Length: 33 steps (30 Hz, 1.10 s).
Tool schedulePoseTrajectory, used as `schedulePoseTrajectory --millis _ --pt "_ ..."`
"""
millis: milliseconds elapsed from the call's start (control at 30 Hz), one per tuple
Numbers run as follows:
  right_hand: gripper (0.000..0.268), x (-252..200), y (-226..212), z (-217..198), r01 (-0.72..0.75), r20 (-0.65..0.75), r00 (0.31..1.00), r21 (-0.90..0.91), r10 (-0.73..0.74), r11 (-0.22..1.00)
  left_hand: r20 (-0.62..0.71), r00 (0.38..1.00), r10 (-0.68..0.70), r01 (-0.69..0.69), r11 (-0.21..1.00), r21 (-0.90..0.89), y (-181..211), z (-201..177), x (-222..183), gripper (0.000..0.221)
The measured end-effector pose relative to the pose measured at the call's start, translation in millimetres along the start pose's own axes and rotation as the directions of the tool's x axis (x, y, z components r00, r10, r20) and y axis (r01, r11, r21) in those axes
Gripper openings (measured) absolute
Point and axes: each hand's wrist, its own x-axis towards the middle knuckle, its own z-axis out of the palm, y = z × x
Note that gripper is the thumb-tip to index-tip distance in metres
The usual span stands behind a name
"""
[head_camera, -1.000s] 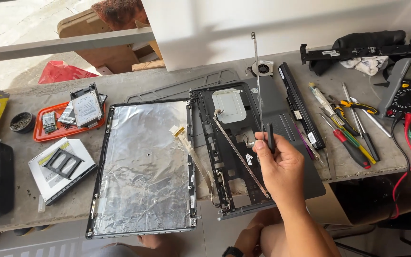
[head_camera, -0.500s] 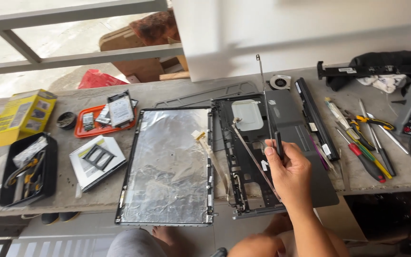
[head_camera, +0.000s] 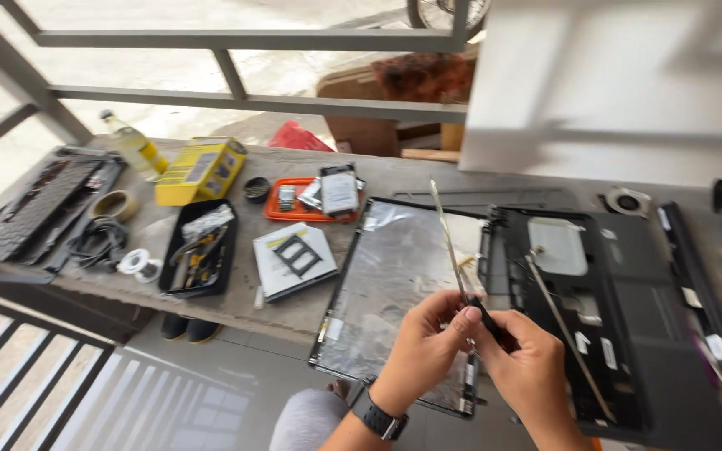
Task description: Removing a cable guide and unrouting internal cables from a disassembled laptop chassis.
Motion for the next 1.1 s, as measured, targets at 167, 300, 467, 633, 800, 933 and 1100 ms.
schedulePoseTrajectory --millis 167,300,467,633,800,933,1100 --pt "0.027 -2 9 21 0.017 0.012 1.0 0.031 -0.018 0.999 -0.04 0.999 0.021 -0.023 0.999 -0.042 4 -28 -2 0.027" --pt "0.029 -4 8 23 -0.14 0.107 0.986 0.147 0.125 0.979 -0.173 0.982 0.076 -0.072 0.997 0.025 8 -39 -2 0.015" --pt "0.028 -11 3 23 -0.046 0.178 0.984 0.207 0.009 0.977 -0.243 0.968 0.061 -0.067 0.998 -0.013 9 -51 -7 0.015" --pt "0.033 -17 8 28 -0.018 0.197 0.979 0.318 -0.048 0.948 -0.256 0.963 0.083 -0.102 0.993 -0.062 5 -57 -10 0.018" --pt "0.037 -18 2 30 -0.114 0.131 0.989 0.347 0.073 0.931 -0.185 0.98 0.078 -0.096 0.992 -0.087 4 -55 -13 0.023" --pt "0.038 -13 10 27 -0.122 0.088 0.992 0.37 0.095 0.921 -0.064 0.998 0.007 -0.009 1.0 -0.029 4 -48 -16 0.02" --pt "0.028 -13 7 26 -0.078 0.115 0.992 0.322 0.042 0.944 -0.029 1.0 -0.011 0.01 0.999 -0.049 15 -46 -21 0.029"
